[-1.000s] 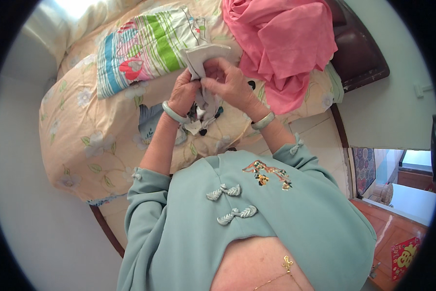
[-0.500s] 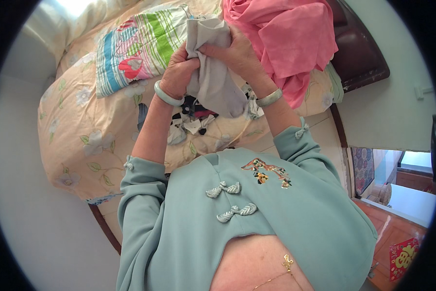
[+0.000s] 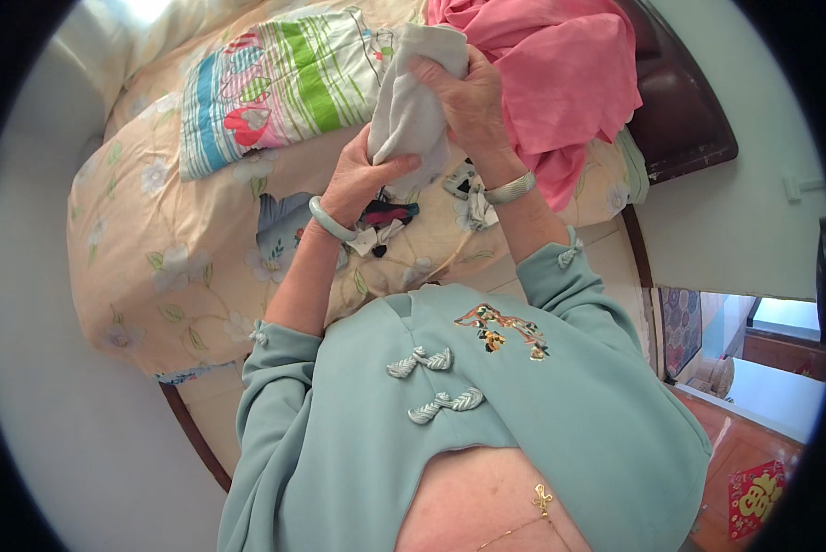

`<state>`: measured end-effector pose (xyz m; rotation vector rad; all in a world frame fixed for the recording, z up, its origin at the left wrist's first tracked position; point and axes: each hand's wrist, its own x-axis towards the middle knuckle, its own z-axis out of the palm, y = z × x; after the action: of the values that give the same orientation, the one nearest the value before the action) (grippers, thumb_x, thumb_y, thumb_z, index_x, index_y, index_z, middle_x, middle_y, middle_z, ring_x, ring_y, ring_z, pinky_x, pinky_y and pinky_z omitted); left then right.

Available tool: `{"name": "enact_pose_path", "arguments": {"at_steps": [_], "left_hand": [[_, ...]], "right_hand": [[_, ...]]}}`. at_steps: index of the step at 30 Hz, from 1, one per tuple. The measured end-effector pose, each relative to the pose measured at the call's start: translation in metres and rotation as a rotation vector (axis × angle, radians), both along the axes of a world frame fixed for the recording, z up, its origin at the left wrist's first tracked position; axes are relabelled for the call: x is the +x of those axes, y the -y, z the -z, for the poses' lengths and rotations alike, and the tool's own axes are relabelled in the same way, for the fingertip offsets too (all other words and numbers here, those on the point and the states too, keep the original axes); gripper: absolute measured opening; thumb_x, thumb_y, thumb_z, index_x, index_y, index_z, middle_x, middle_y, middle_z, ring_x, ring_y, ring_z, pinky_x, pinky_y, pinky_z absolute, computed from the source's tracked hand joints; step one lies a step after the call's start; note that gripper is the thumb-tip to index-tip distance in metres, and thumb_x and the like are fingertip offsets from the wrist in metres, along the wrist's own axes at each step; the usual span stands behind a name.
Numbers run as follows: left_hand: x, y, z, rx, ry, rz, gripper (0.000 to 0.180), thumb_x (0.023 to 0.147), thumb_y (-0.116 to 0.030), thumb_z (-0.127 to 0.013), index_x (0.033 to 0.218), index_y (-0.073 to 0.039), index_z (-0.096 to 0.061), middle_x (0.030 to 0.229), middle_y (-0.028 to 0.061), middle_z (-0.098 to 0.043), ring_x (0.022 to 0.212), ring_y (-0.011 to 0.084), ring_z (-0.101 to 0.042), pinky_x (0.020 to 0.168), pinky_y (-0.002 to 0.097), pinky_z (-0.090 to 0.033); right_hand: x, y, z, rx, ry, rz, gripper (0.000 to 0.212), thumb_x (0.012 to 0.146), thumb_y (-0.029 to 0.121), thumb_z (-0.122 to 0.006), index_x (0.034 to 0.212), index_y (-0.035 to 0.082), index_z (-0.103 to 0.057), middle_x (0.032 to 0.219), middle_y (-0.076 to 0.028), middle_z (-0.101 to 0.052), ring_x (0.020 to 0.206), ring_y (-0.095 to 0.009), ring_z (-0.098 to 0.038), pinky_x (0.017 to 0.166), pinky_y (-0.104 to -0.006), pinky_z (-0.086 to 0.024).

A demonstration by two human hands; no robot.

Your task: The person folds several small clothing items, including socks and underwear, on a bed. The person picks up each item, turns it inside out or smooths it, and folds it into a compact shape before placing it on the bed.

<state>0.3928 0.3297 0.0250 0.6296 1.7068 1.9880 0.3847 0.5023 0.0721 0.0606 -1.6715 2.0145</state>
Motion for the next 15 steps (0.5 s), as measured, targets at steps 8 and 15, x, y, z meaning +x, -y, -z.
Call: {"name": "enact_pose_path", "arguments": {"at_steps": [8,15], "left_hand": [[0.003,0.005,0.029,0.075,0.702,0.078,0.039,0.09,-0.025,-0.065,0.12,0.0,-0.059,0.112,0.0086,-0.066,0.1,0.0187,-0.064,0.088,0.0336,-0.051],[-0.004,0.015,0.065,0.203,0.778,0.039,0.039,0.097,-0.03,-0.053,0.12,0.002,-0.056,0.113,0.0128,-0.065,0.098,0.0228,-0.066,0.087,0.0385,-0.054]], "right_hand": [[-0.005,-0.014,0.023,-0.129,0.064,-0.055,0.018,0.085,0.013,-0.071,0.1,0.002,-0.067,0.091,-0.003,-0.067,0.079,-0.009,-0.062,0.07,-0.0248,-0.052],[0.044,0.0,0.016,0.162,0.14,-0.243,0.022,0.083,0.014,-0.073,0.1,0.004,-0.064,0.096,-0.002,-0.067,0.083,-0.008,-0.06,0.073,-0.0255,-0.05]]}}
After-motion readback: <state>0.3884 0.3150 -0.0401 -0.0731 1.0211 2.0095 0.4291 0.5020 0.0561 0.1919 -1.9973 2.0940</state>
